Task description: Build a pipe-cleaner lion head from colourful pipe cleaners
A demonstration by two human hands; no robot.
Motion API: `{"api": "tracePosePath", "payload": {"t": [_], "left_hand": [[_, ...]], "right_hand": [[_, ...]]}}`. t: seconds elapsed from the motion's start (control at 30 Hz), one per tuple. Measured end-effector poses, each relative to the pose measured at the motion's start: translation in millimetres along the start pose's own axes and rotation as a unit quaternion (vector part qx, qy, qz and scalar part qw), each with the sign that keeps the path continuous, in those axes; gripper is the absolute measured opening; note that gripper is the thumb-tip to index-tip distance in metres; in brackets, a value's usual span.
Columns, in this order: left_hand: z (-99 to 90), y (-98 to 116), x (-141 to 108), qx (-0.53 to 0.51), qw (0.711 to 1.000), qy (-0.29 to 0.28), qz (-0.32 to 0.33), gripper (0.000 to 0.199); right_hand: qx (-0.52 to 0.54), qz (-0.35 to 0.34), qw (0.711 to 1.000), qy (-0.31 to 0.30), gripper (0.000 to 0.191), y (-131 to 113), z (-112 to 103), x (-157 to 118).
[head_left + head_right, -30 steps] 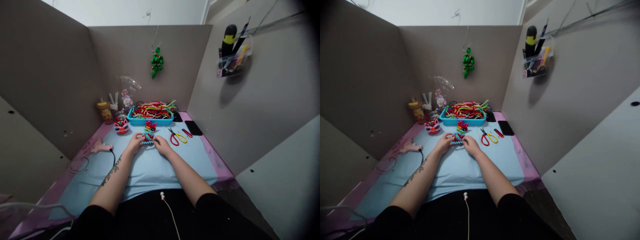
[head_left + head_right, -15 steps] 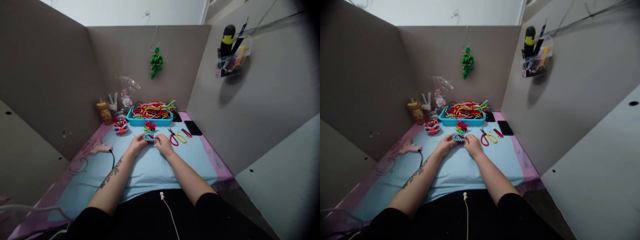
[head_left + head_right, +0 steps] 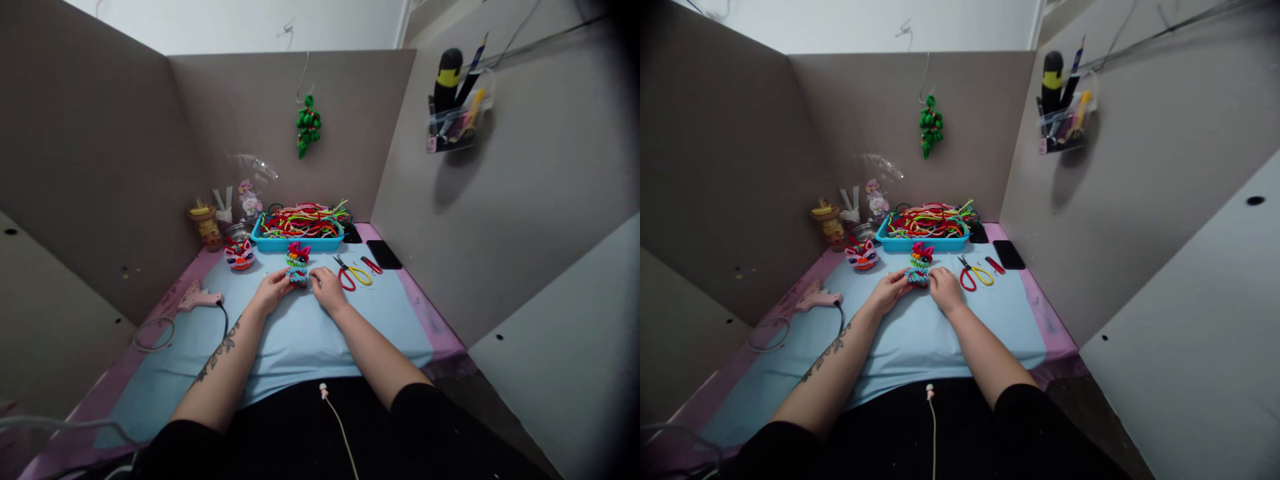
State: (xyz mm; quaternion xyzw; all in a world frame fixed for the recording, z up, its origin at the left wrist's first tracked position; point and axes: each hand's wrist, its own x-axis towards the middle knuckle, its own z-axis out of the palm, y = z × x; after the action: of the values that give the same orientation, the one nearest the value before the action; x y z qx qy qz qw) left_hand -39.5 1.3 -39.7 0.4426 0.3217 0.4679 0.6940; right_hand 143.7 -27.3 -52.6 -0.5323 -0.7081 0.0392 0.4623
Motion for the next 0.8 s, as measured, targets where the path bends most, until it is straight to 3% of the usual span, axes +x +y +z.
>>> {"api": "tracePosePath", "payload": {"t": [0.27, 0.6, 0.8], "left_hand": [[-1.5, 4.5, 0.6, -0.010, 1.000, 0.014, 0.024, 0.044], [0.3, 8.9, -2.1, -0.060, 0.997, -0.037, 0.017, 0.042], [0.5, 11.3, -4.2, -0.078, 0.995, -0.055, 0.005, 0.040]], "right_hand": [[0.156, 0.054, 0.984, 0.074, 0.012, -6.6, -1.0, 2.7], [0.197, 0.078, 0.969, 0.129, 0.007, -17.1, -0.1, 3.2], [0.217, 0.098, 0.963, 0.127, 0.011, -14.5, 3.1, 4.3]]}}
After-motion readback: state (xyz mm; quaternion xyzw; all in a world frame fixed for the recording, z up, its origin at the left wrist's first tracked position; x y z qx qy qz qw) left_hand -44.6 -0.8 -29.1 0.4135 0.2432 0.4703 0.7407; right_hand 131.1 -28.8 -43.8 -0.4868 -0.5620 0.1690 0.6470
